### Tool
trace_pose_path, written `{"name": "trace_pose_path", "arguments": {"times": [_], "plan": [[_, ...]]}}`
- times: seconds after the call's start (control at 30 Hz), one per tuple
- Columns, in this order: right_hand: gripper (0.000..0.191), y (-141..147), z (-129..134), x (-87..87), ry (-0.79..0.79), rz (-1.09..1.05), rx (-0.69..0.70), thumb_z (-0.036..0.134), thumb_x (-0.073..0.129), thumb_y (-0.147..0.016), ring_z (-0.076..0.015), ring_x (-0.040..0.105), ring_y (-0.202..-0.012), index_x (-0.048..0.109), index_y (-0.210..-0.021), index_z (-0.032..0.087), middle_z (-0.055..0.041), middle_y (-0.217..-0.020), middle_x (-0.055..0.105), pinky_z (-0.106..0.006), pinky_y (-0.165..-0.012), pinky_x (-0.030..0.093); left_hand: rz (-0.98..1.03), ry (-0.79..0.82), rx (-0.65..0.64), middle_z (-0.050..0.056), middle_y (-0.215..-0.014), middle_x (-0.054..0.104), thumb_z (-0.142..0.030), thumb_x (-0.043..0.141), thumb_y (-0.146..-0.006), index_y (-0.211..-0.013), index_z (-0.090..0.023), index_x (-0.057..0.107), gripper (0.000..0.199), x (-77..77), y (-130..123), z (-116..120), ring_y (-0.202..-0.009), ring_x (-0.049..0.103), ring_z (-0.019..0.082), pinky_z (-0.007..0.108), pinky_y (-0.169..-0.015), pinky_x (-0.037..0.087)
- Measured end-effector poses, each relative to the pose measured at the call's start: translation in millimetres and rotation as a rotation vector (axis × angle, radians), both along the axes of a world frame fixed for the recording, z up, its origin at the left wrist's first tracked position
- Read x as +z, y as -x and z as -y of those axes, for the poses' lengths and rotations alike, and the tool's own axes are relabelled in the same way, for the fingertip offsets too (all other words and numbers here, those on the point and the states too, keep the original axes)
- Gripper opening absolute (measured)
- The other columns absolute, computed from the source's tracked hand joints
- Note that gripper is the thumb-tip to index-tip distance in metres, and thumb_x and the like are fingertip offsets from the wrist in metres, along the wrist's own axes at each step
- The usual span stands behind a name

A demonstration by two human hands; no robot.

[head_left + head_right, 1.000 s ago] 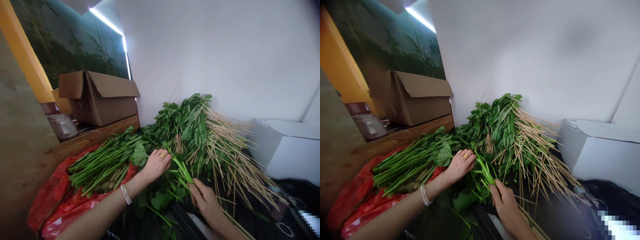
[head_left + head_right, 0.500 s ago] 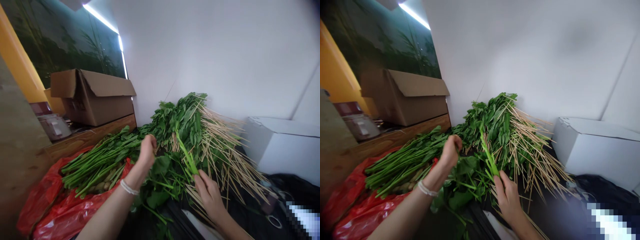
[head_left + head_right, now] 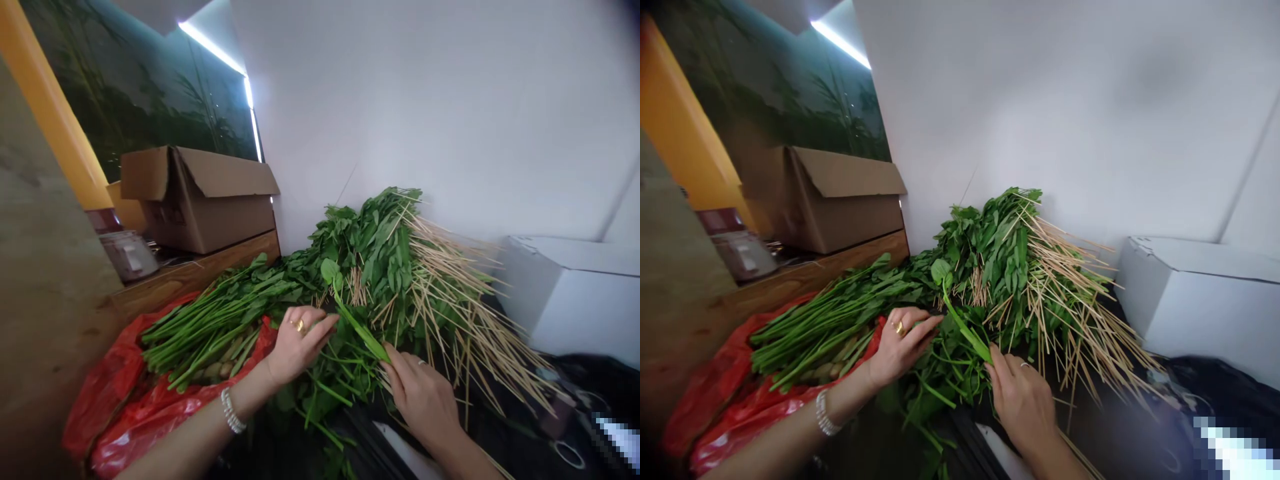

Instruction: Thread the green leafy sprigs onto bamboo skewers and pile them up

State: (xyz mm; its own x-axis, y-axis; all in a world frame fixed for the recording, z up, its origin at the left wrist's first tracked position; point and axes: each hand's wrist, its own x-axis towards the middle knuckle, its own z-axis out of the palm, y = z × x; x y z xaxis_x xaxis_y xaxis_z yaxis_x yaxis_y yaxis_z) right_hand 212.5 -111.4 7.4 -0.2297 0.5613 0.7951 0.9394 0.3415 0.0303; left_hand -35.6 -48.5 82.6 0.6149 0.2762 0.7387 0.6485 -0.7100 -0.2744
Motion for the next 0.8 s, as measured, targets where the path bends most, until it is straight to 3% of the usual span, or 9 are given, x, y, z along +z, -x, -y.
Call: {"name": "trace_pose_path", "arguments": {"times": [0.07, 0.13, 0.3, 0.47, 0.57, 0.7, 0.8], "plan": [[0.033, 0, 1, 3.2, -0.041, 0.084, -0.033, 0.032, 0.040, -0.099, -0.0165, 0.058, -0.061, 0.061, -0.119, 0.015, -0.0037, -0.072, 0.065, -0.031, -0.061, 0.035, -0.102, -0.005, 0.030, 0.008, -0.118, 0.065, -0.018, 0.050, -0.093, -0.131, -0.025, 0.050, 0.039, 12.9, 4, -4, -0.114, 0.052, 0.023, 0.039, -0.094, 0.035], [0.033, 0, 2, 6.6, -0.066, 0.148, -0.043, 0.031, 0.041, -0.099, -0.0163, 0.056, -0.061, 0.062, -0.119, 0.015, -0.0031, -0.068, 0.062, -0.032, -0.061, 0.034, -0.247, 0.023, 0.023, 0.008, -0.121, 0.063, -0.015, 0.046, -0.094, -0.134, -0.025, 0.047, 0.041, 21.9, 5, -9, -0.122, 0.047, 0.023, 0.043, -0.102, 0.029], [0.031, -1, 3, 10.3, -0.077, 0.210, -0.041, 0.026, 0.041, -0.099, -0.0176, 0.055, -0.065, 0.064, -0.117, 0.014, -0.0037, -0.067, 0.059, -0.033, -0.064, 0.034, -0.440, 0.050, 0.042, 0.007, -0.098, 0.064, -0.013, 0.042, -0.095, -0.116, -0.019, 0.056, 0.026, 20.4, 6, -20, -0.104, 0.053, 0.022, 0.045, -0.101, 0.029], [0.031, 2, 2, 8.7, -0.055, 0.226, -0.005, 0.025, 0.042, -0.098, -0.0181, 0.056, -0.065, 0.065, -0.115, 0.014, -0.0039, -0.068, 0.059, -0.032, -0.062, 0.034, -0.486, 0.108, 0.023, 0.006, -0.084, 0.058, -0.019, 0.053, -0.085, -0.082, -0.018, 0.057, 0.005, 7.8, 4, -24, -0.087, 0.050, 0.023, 0.044, -0.092, 0.034], [0.032, 6, 3, 9.6, -0.042, 0.186, 0.030, 0.027, 0.040, -0.099, -0.0170, 0.057, -0.061, 0.066, -0.113, 0.013, -0.0033, -0.067, 0.060, -0.031, -0.060, 0.036, -0.292, 0.243, 0.014, 0.004, -0.077, 0.056, -0.016, 0.052, -0.081, -0.071, -0.019, 0.054, 0.011, 5.9, -3, -26, -0.082, 0.049, 0.022, 0.039, -0.082, 0.036], [0.033, 6, 4, 9.2, -0.008, 0.068, 0.035, 0.031, 0.041, -0.099, -0.0164, 0.060, -0.059, 0.065, -0.115, 0.015, -0.0040, -0.071, 0.065, -0.029, -0.059, 0.039, 0.391, 0.580, -0.006, 0.000, -0.063, 0.050, -0.014, 0.040, -0.080, -0.061, -0.019, 0.051, 0.022, 17.0, -8, -39, -0.068, 0.047, 0.017, 0.029, -0.065, 0.038], [0.034, 1, 1, 5.0, 0.066, -0.055, 0.044, 0.033, 0.039, -0.099, -0.0172, 0.065, -0.062, 0.064, -0.114, 0.015, -0.0054, -0.078, 0.069, -0.027, -0.058, 0.044, 0.641, 0.627, 0.022, 0.000, -0.063, 0.052, -0.016, 0.029, -0.085, -0.066, -0.018, 0.057, 0.034, 24.4, -4, -51, -0.065, 0.048, 0.017, 0.027, -0.062, 0.040]]}}
